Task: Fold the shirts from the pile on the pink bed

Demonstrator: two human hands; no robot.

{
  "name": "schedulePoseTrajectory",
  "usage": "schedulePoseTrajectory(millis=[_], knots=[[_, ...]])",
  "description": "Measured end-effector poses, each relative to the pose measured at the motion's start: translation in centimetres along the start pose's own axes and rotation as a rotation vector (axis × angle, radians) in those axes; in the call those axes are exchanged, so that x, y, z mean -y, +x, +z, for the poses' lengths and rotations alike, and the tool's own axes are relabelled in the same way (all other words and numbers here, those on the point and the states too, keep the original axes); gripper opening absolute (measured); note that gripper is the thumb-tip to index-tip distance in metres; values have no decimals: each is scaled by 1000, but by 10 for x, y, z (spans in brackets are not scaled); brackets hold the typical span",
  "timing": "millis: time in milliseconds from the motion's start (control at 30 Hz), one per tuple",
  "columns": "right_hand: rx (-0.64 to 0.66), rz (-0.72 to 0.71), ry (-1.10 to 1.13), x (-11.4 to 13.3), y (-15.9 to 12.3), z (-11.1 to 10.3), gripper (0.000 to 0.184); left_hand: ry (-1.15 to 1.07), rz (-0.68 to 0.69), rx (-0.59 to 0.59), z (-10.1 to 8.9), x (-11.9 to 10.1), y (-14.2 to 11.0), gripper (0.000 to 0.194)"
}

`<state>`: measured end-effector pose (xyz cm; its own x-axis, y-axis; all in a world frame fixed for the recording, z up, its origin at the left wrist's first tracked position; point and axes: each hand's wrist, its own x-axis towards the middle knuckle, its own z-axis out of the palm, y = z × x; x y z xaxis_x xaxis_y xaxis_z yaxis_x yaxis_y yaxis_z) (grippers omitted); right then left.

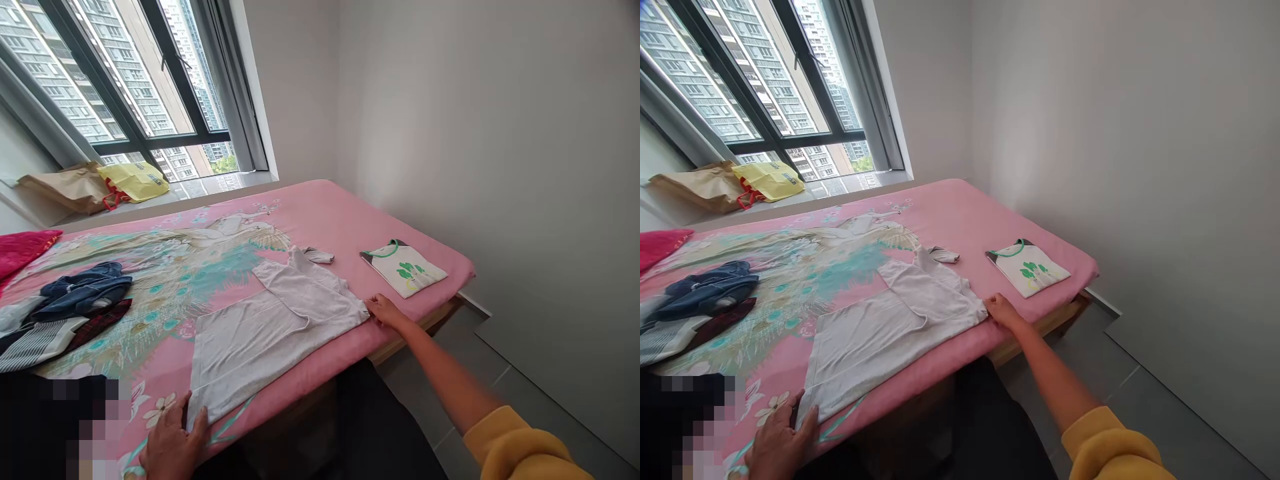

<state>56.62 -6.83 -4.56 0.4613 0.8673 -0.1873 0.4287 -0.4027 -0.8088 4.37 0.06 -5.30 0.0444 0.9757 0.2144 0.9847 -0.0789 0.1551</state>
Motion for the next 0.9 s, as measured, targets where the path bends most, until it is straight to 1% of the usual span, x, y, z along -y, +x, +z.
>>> schedulePoseTrajectory(millis=[100, 233, 333, 400, 433, 500, 567, 633, 700, 800, 900], knots=[[-57, 39, -21, 2, 7, 4, 26, 39, 3, -48, 0, -4, -3, 57], [-196, 6, -30, 0, 3, 12, 19, 60, 28, -102, 2, -9, -8, 58], [-295, -43, -11, -5, -8, 16, 24, 41, 17, -121, 1, -11, -11, 59], [-324, -91, 9, -9, -18, 16, 29, 11, 4, -122, 0, -11, -11, 61], [-318, -123, 15, -10, -22, 15, 30, -9, 0, -113, 0, -9, -11, 61], [-265, -195, 4, -11, -31, 14, 30, -52, 0, -105, 0, -7, -10, 62], [-208, -233, -50, -9, -37, 15, 30, -89, 35, -118, -1, -7, -10, 61], [-193, -260, -130, -6, -42, 18, 29, -104, 92, -148, -1, -13, -13, 57], [-202, -333, -193, -4, -46, 23, 26, -98, 172, -154, -3, -25, -19, 52], [-180, -494, -243, -2, -54, 33, 24, -64, 302, -102, -7, -50, -30, 48], [-181, -542, -262, -2, -59, 37, 25, -38, 398, -29, -8, -73, -36, 47]])
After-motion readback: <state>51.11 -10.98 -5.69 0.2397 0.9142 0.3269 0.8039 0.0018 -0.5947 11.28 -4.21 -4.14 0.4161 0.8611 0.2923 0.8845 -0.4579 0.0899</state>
